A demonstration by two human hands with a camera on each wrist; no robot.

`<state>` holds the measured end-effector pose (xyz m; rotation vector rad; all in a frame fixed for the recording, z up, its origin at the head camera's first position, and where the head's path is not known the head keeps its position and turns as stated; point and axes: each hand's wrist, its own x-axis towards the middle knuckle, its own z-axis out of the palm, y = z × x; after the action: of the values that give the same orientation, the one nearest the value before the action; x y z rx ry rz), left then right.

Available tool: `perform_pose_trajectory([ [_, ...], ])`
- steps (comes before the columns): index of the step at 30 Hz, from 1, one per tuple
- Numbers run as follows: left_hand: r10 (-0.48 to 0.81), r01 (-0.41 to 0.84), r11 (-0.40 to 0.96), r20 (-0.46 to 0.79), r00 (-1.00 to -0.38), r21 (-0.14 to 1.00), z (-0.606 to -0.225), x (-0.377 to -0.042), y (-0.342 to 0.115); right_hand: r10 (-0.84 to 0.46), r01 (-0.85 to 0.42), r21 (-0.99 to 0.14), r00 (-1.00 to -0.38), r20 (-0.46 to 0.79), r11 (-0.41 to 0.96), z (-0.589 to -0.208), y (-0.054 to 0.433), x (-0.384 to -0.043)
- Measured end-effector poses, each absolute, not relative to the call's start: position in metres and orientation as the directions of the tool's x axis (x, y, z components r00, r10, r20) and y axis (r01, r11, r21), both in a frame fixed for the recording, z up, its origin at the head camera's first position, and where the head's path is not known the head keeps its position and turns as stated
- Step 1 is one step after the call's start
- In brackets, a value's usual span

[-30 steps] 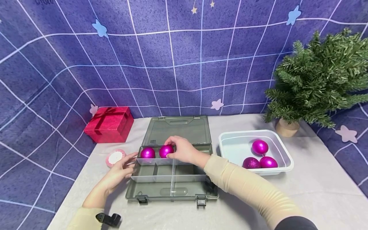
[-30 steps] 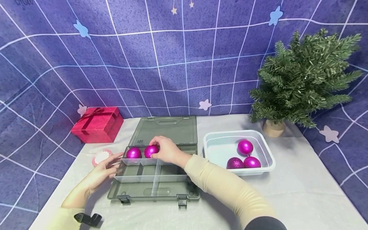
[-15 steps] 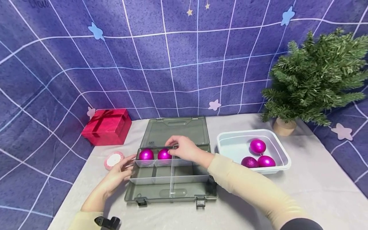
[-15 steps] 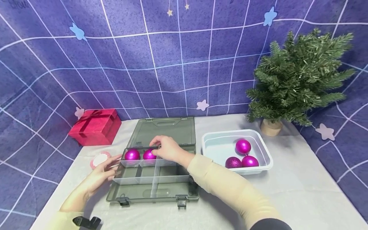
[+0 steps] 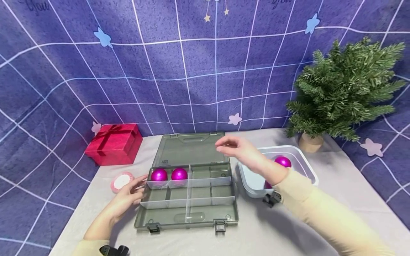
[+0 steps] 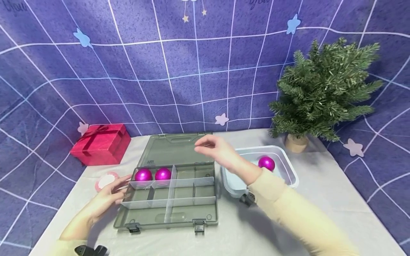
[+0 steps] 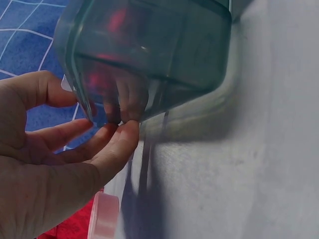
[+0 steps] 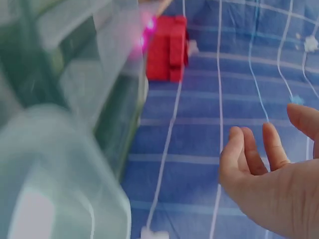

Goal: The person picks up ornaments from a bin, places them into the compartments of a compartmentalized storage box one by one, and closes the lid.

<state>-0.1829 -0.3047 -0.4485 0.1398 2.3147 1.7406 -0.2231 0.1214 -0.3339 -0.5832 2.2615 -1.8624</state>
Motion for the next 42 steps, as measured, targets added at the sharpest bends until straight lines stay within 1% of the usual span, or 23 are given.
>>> perform_pose_trajectory([
  [3,0.219,-0.07,0.283,-0.135,-0.966,0.956,-0.449,-0.183,-0.306,-0.334,-0.165,-0.973,-0.937,0.104,0.16,-0.33,0.147,-0.226],
  [9,0.227,-0.065,0.281,-0.132,-0.965,0.958,-0.45,-0.183,-0.306,-0.228,-0.11,-0.965,-0.972,0.054,0.239,-0.327,0.196,-0.231],
  [12,0.227,-0.066,0.282,-0.133,-0.965,0.957,-0.45,-0.183,-0.306,-0.177,-0.07,-0.964,-0.984,0.024,0.256,-0.334,0.219,-0.233],
  [16,0.226,-0.065,0.281,-0.131,-0.965,0.957,-0.45,-0.183,-0.306,-0.125,-0.012,-0.961,-0.992,-0.023,0.275,-0.354,0.247,-0.237],
  [19,0.233,-0.06,0.276,-0.127,-0.964,0.959,-0.45,-0.183,-0.307,-0.086,-0.004,-0.935,-0.996,-0.029,0.354,-0.37,0.265,-0.238],
  [23,0.239,-0.057,0.272,-0.124,-0.963,0.961,-0.45,-0.184,-0.307,-0.049,-0.024,-0.865,-0.999,-0.001,0.502,-0.383,0.28,-0.233],
  [26,0.234,-0.056,0.274,-0.123,-0.964,0.96,-0.45,-0.184,-0.306,-0.037,-0.031,-0.827,-0.999,0.012,0.562,-0.389,0.288,-0.228],
  [28,0.232,-0.055,0.274,-0.122,-0.965,0.96,-0.45,-0.185,-0.306,-0.04,-0.033,-0.817,-0.999,0.012,0.575,-0.393,0.292,-0.225],
  [35,0.238,-0.047,0.28,-0.116,-0.964,0.959,-0.45,-0.186,-0.307,-0.132,-0.076,-0.818,-0.991,0.0,0.57,-0.404,0.294,-0.22],
  [42,0.244,-0.044,0.275,-0.114,-0.963,0.96,-0.449,-0.187,-0.306,-0.163,-0.051,-0.808,-0.985,-0.057,0.588,-0.411,0.29,-0.217],
])
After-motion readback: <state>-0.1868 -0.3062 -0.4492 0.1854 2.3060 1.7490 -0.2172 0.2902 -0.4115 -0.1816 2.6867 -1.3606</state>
